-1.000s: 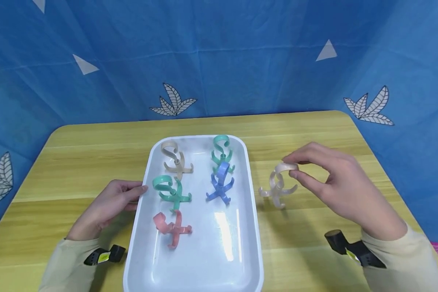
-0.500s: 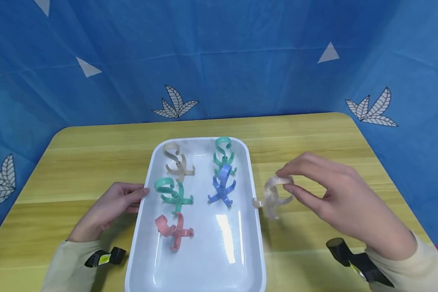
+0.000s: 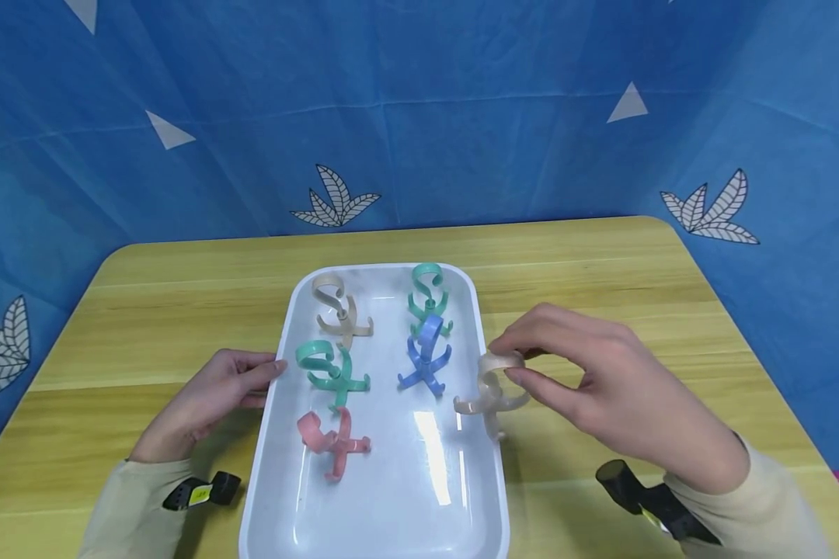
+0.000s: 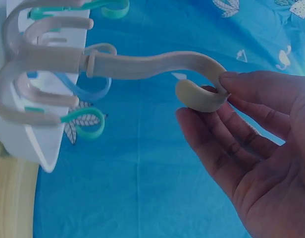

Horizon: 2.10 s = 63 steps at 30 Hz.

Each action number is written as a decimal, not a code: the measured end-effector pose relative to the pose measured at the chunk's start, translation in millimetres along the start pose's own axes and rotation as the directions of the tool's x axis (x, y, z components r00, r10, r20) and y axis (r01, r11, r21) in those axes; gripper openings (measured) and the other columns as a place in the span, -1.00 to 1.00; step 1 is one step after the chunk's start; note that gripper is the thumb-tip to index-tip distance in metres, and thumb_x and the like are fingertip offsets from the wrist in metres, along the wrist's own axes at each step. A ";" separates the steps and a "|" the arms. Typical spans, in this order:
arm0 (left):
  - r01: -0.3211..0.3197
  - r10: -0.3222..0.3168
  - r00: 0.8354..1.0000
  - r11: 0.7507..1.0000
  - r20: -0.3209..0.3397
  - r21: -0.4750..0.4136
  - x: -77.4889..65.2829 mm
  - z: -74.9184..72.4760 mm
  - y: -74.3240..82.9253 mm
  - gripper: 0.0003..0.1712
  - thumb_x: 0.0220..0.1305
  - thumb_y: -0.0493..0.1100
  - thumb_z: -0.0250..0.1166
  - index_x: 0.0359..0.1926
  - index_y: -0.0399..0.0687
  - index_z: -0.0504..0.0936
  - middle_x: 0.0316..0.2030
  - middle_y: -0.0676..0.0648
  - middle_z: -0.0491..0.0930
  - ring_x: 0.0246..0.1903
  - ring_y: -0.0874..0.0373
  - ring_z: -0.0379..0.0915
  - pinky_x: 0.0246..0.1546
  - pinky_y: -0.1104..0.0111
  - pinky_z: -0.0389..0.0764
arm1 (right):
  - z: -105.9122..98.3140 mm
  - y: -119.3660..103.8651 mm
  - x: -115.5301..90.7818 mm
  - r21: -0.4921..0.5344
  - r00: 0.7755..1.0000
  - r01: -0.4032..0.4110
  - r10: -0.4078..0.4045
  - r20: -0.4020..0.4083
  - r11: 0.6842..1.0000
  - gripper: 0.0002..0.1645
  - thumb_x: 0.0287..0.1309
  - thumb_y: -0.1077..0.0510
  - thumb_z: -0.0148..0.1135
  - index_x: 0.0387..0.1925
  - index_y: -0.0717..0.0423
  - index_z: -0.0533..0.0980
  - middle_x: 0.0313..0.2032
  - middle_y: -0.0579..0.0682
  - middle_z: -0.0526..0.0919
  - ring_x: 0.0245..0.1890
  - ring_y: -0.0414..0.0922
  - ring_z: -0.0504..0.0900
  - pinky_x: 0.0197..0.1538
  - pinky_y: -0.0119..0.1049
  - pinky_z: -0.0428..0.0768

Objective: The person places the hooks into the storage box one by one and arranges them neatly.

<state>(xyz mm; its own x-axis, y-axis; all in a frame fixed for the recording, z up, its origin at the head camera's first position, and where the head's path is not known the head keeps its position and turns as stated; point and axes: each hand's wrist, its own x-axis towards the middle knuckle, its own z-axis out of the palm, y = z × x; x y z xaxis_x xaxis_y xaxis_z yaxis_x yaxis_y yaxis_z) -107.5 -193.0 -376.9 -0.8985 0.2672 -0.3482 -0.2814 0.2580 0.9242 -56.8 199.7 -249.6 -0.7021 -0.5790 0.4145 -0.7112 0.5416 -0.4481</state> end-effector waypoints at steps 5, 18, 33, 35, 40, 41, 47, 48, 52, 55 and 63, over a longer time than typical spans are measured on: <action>0.005 -0.005 1.000 1.000 0.010 -0.004 0.3 -0.2 0.1 -0.51 0.24 -0.11 0.16 0.04 -0.45 0.44 -0.09 -0.31 0.49 -0.22 -0.06 0.54 -0.28 0.22 0.59 | 1.4 -6.8 5.2 0.001 1.000 0.017 -0.017 0.014 1.000 -0.47 -0.23 0.44 0.35 -0.20 -0.13 0.55 -0.22 -0.27 0.53 -0.23 -0.32 0.49 -0.16 -0.59 0.44; 0.009 -0.009 1.000 1.000 0.011 0.014 2.8 -3.1 -0.3 -0.50 0.23 -0.09 0.17 0.03 -0.42 0.45 -0.10 -0.28 0.51 -0.21 -0.06 0.53 -0.28 0.22 0.59 | 6.9 -11.1 19.5 0.119 0.990 0.137 -0.138 0.001 0.983 -0.57 -0.10 0.40 0.30 -0.16 -0.05 0.55 -0.21 -0.18 0.55 -0.23 -0.26 0.51 -0.15 -0.55 0.45; 0.006 -0.006 0.999 1.000 0.051 0.012 1.7 -3.1 -0.7 -0.49 0.24 -0.08 0.16 0.04 -0.45 0.43 -0.10 -0.30 0.50 -0.21 -0.05 0.54 -0.27 0.22 0.59 | 38.6 -4.8 34.6 0.252 0.990 0.104 -0.125 0.069 0.962 -0.57 -0.08 0.38 0.31 -0.17 -0.11 0.54 -0.20 -0.24 0.52 -0.22 -0.27 0.49 -0.23 -0.50 0.51; 0.008 -0.008 0.998 1.000 0.056 0.008 2.7 -3.7 -1.1 -0.49 0.24 -0.07 0.16 0.04 -0.44 0.44 -0.10 -0.29 0.51 -0.21 -0.04 0.54 -0.26 0.22 0.59 | 41.0 -4.3 34.6 0.274 0.989 0.101 -0.127 0.078 0.957 -0.58 -0.06 0.37 0.30 -0.17 -0.12 0.54 -0.20 -0.24 0.52 -0.22 -0.27 0.49 -0.25 -0.49 0.51; 0.021 -0.021 0.998 1.000 0.059 0.012 3.8 -4.5 -2.2 -0.46 0.22 -0.04 0.18 0.04 -0.41 0.44 -0.11 -0.28 0.52 -0.23 -0.02 0.55 -0.26 0.23 0.59 | 48.3 -4.8 32.1 0.321 0.985 0.108 -0.146 0.096 0.941 -0.59 -0.04 0.36 0.29 -0.16 -0.12 0.53 -0.20 -0.23 0.52 -0.21 -0.26 0.49 -0.25 -0.47 0.52; 0.022 -0.023 0.998 1.000 0.061 0.016 3.8 -4.7 -2.2 -0.46 0.22 -0.03 0.18 0.04 -0.41 0.44 -0.11 -0.28 0.52 -0.23 -0.02 0.55 -0.26 0.23 0.59 | 50.4 -4.9 31.3 0.328 0.983 0.111 -0.151 0.101 0.938 -0.59 -0.04 0.35 0.29 -0.16 -0.12 0.53 -0.20 -0.24 0.52 -0.20 -0.26 0.49 -0.25 -0.47 0.51; 0.003 -0.006 0.997 0.999 0.077 0.045 1.2 -6.9 -0.9 -0.45 0.25 -0.03 0.15 0.06 -0.43 0.43 -0.11 -0.28 0.52 -0.21 -0.04 0.54 -0.25 0.23 0.59 | 66.2 -2.6 29.7 0.363 0.973 0.083 -0.154 0.172 0.928 -0.63 0.01 0.30 0.27 -0.15 -0.13 0.52 -0.17 -0.25 0.51 -0.19 -0.28 0.48 -0.22 -0.44 0.52; -0.004 0.000 0.997 0.999 0.078 0.051 0.6 -7.5 -0.8 -0.46 0.25 -0.03 0.14 0.06 -0.43 0.42 -0.11 -0.29 0.52 -0.21 -0.05 0.54 -0.25 0.23 0.59 | 68.5 -1.9 29.3 0.366 0.971 0.074 -0.150 0.185 0.928 -0.64 0.02 0.29 0.27 -0.15 -0.13 0.52 -0.17 -0.25 0.51 -0.19 -0.29 0.48 -0.22 -0.44 0.53; -0.003 0.000 0.998 0.998 0.070 0.056 0.0 -9.1 -1.4 -0.47 0.25 -0.04 0.14 0.05 -0.42 0.43 -0.11 -0.28 0.52 -0.21 -0.06 0.54 -0.26 0.23 0.59 | 74.7 0.5 26.7 0.371 0.965 0.040 -0.132 0.228 0.928 -0.67 0.05 0.26 0.25 -0.14 -0.14 0.51 -0.17 -0.25 0.51 -0.20 -0.29 0.48 -0.23 -0.43 0.54; 0.005 -0.008 0.998 0.999 0.062 0.053 0.8 -9.4 -1.8 -0.47 0.25 -0.03 0.15 0.05 -0.40 0.45 -0.12 -0.27 0.53 -0.22 -0.05 0.54 -0.27 0.23 0.59 | 76.5 1.1 24.6 0.365 0.960 0.024 -0.124 0.251 0.931 -0.69 0.07 0.23 0.24 -0.13 -0.13 0.51 -0.16 -0.25 0.51 -0.20 -0.29 0.48 -0.22 -0.42 0.54; 0.016 -0.022 0.997 0.997 0.071 0.081 3.8 -6.5 -2.7 -0.45 0.23 0.02 0.16 0.04 -0.36 0.47 -0.16 -0.24 0.54 -0.24 -0.04 0.55 -0.28 0.24 0.60 | 74.7 0.3 15.9 0.314 0.960 0.000 -0.087 0.264 0.949 -0.72 0.10 0.18 0.22 -0.13 -0.19 0.51 -0.17 -0.29 0.48 -0.20 -0.33 0.46 -0.24 -0.46 0.53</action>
<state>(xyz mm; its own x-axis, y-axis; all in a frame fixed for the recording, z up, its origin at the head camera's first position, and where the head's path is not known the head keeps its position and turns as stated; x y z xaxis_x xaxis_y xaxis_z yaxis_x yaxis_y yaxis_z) -112.3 -198.7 -379.6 -0.8658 0.3270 -0.3789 -0.2678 0.3368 0.9027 -65.6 145.1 -302.3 -0.6033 -0.7644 0.2277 -0.6639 0.3231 -0.6744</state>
